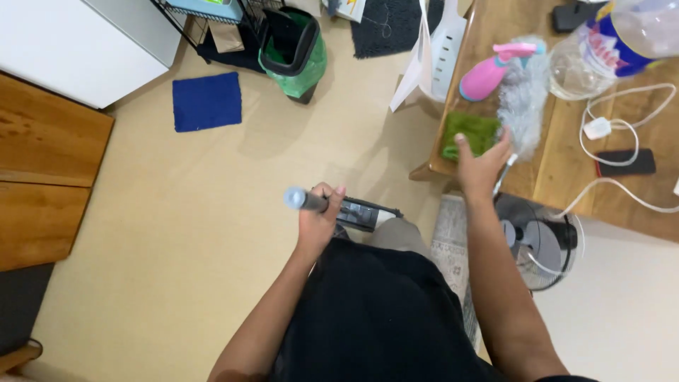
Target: The person is mopping the floor using a spray mop and a cleaning solution spray bottle.
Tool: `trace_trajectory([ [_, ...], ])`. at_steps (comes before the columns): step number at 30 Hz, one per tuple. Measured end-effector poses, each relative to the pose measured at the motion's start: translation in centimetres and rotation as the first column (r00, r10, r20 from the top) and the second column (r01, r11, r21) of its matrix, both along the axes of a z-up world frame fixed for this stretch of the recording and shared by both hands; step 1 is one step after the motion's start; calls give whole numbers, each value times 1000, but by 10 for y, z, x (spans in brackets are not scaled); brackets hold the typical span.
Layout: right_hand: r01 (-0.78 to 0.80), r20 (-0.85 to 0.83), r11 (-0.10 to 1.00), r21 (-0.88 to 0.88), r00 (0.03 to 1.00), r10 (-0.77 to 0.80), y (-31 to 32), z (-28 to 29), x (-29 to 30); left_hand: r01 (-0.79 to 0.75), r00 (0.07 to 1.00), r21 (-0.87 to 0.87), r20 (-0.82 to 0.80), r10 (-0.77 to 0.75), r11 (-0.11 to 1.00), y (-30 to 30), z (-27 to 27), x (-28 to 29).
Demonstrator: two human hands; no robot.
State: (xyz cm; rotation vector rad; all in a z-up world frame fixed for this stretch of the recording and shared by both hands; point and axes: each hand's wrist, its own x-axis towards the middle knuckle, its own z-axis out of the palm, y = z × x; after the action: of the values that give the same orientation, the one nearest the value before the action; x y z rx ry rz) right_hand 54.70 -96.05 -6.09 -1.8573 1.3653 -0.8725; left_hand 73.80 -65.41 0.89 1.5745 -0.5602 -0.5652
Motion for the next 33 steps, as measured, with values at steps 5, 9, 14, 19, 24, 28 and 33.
trace_trajectory([
  [5,261,-11,937,-234,963,-271,-154,-66,38,245,969,21,35,-246,969,-18,18,40],
  [9,315,-26,903,-292,941,-337,-216,-92,80,74,997,34,-41,-73,997,-32,-13,34],
  [14,387,348,922,-25,868,-355,-264,-109,91,-107,991,153,98,92,982,-45,-22,33],
  [19,116,184,897,-426,982,-39,-278,-81,87,-207,973,204,142,180,957,-37,-19,42],
  [24,-379,275,925,-14,888,368,-205,17,135,-456,887,313,86,453,833,-33,-9,50],
  [28,-634,160,710,308,770,618,-133,48,169,-512,853,288,62,518,809,-30,-18,52],
  [33,-640,278,648,413,766,580,-61,12,166,-430,890,387,28,455,816,-23,9,68],
])
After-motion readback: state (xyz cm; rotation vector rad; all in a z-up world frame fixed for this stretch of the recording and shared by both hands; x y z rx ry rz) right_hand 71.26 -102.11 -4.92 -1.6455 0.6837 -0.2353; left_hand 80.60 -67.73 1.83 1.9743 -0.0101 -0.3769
